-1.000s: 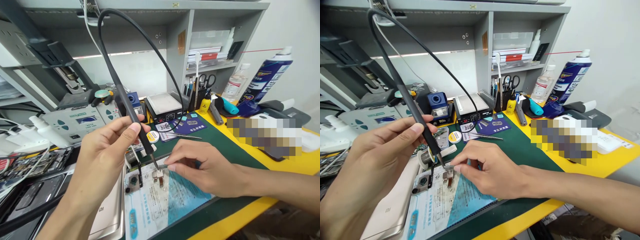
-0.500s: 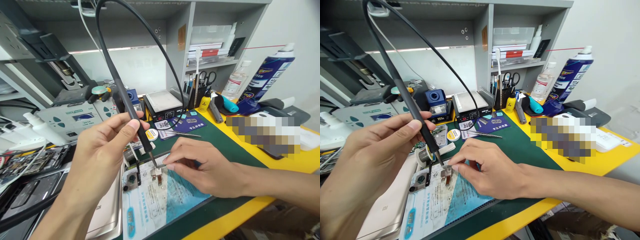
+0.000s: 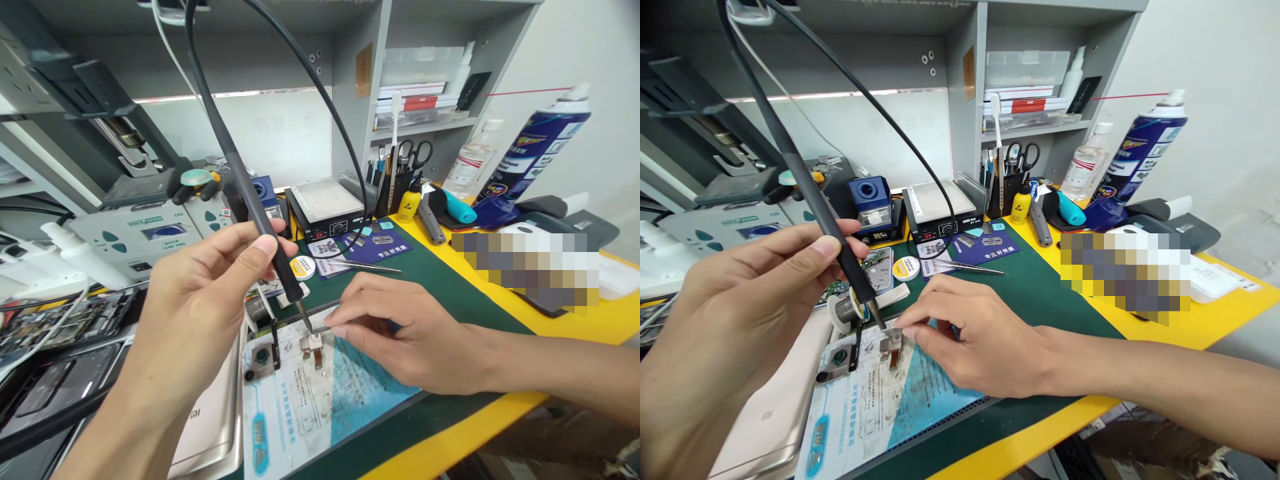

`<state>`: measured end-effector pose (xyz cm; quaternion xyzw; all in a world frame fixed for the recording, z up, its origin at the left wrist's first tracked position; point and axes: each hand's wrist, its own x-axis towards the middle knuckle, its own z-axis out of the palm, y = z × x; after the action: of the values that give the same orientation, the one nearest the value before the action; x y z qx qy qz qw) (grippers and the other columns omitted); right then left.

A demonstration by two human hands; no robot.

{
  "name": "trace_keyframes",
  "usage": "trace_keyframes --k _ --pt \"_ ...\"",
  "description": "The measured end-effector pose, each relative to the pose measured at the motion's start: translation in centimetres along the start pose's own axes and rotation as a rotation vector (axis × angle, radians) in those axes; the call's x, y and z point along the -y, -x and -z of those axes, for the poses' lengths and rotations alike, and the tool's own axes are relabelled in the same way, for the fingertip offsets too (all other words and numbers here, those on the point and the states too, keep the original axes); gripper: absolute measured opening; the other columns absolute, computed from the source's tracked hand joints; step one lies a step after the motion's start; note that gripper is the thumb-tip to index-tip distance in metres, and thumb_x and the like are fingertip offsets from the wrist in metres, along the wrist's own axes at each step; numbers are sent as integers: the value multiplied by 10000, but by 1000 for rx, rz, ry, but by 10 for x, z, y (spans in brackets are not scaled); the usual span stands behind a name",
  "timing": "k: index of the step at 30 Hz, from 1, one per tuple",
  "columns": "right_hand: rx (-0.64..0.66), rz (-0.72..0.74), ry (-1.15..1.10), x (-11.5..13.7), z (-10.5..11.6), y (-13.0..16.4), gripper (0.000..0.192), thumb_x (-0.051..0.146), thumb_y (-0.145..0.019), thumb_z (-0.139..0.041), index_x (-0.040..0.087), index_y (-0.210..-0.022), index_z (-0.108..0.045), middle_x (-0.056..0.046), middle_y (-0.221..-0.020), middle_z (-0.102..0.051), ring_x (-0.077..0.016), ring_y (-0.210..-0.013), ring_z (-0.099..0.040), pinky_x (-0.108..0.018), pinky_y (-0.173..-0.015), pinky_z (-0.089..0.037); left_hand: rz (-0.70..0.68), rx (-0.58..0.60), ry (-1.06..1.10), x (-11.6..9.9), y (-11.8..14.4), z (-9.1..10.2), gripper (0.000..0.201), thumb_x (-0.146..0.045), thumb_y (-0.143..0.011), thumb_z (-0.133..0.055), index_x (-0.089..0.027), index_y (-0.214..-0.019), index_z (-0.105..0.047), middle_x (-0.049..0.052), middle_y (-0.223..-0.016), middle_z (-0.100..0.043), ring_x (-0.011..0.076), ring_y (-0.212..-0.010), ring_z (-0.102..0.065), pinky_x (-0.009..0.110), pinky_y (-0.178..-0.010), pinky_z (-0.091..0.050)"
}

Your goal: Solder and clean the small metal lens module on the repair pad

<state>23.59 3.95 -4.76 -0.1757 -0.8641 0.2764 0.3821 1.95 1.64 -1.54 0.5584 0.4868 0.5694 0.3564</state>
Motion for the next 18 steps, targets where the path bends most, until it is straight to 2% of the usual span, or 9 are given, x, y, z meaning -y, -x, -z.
trace_keyframes --k 10,18 --pt "-4 2 24 -1 -1 2 136 74 -914 -620 60 -977 -739 -58 -769 -610 -126 -682 -547 -238 -602 -456 -7 -10 -15 -1 1 0 204 -355 -902 -683 -245 -1061 -751 59 -1114 -751 263 -1074 -671 441 -980 -532" --pt "13 -5 22 0 0 0 140 61 -906 -620 41 -963 -745 -62 -761 -600 -122 -666 -534 -239 -592 -447 18 -38 5 -3 0 -2 210 -349 -881 -711 -226 -1044 -760 66 -1085 -758 259 -1039 -681 436 -956 -541"
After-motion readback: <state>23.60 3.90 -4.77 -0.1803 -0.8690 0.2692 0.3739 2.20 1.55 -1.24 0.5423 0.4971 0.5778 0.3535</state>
